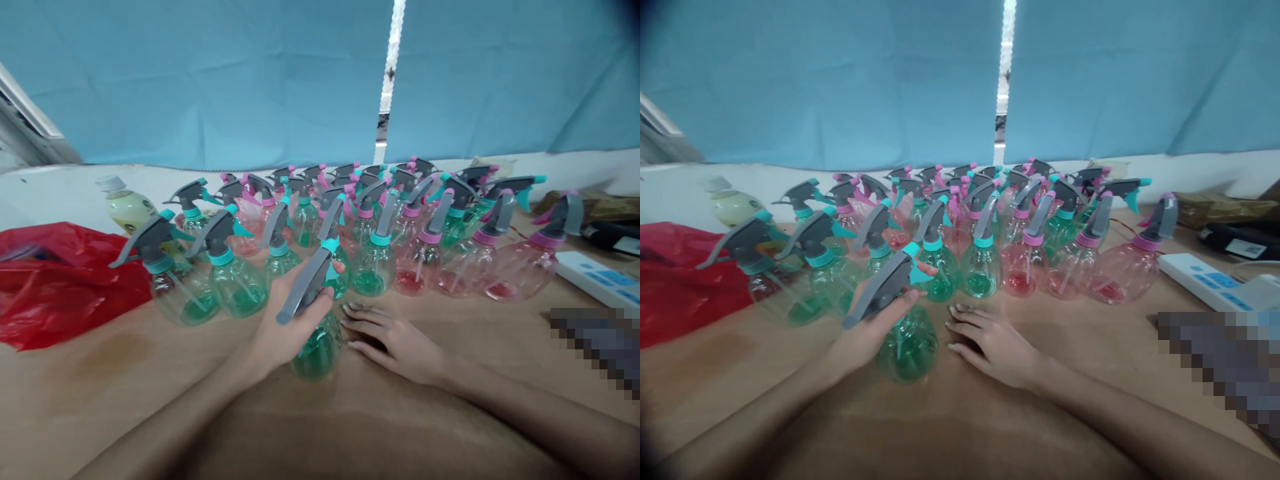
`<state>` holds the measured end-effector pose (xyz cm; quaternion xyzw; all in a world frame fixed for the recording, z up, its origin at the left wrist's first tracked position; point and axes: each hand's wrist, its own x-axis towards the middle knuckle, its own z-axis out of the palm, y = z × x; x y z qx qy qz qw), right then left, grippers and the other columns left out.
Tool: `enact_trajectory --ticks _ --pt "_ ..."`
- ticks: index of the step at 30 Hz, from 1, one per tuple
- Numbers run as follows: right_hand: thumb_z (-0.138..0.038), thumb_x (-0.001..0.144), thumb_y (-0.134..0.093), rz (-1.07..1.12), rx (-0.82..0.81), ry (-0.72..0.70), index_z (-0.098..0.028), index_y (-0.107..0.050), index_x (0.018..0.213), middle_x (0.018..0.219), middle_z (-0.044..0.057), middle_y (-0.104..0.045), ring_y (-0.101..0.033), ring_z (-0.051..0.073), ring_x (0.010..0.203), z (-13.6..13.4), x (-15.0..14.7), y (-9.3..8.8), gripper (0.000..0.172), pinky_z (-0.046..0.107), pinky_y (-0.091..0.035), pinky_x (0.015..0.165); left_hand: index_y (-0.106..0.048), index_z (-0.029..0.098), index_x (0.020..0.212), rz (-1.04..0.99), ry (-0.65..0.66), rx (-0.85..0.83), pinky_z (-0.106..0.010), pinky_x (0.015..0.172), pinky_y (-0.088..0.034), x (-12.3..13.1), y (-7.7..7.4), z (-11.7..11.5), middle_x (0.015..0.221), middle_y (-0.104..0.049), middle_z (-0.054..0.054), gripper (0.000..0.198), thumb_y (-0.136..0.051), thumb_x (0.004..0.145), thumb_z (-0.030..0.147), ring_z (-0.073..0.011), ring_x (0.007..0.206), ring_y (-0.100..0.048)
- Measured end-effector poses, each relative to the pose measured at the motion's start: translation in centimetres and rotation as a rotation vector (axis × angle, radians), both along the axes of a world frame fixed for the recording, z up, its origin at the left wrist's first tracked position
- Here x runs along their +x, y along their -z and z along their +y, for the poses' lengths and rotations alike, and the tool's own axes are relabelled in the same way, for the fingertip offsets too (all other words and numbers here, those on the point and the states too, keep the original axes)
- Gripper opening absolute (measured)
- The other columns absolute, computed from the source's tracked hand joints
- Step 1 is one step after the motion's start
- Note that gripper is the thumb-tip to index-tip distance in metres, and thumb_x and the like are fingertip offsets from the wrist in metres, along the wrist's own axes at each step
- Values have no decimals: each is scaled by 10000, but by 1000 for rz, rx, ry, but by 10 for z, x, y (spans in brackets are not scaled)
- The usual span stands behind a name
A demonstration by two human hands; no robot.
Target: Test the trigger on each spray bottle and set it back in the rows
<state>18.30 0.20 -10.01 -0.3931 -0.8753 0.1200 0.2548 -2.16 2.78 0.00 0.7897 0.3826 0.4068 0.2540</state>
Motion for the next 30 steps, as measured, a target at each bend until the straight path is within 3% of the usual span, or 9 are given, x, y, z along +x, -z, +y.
enact_trajectory --ticks 10,21,30 --pt "-347 943 -464 -7 9 -2 -210 -554 1274 1342 84 -550 -459 226 1282 -1 -1 -1 370 445 -409 1052 -607 243 979 44 -9 12 -290 598 -443 0 -3 0 735 -552 -2 219 -484 799 225 -157 633 -496" --pt "-350 947 -456 -35 11 2 -179 -561 1265 1352 94 -539 -449 222 1290 -1 0 0 376 440 -397 1064 -615 246 1074 -3 20 -28 -267 613 -438 1 -2 -2 807 -602 4 305 -506 797 181 -133 636 -519" --pt "-332 940 -473 -22 15 2 -199 -555 1274 1343 90 -547 -457 226 1284 -1 0 -1 369 447 -411 1052 -605 227 1025 1 -11 -45 -298 658 -472 2 -2 -1 799 -617 -15 243 -511 803 246 -165 681 -569"
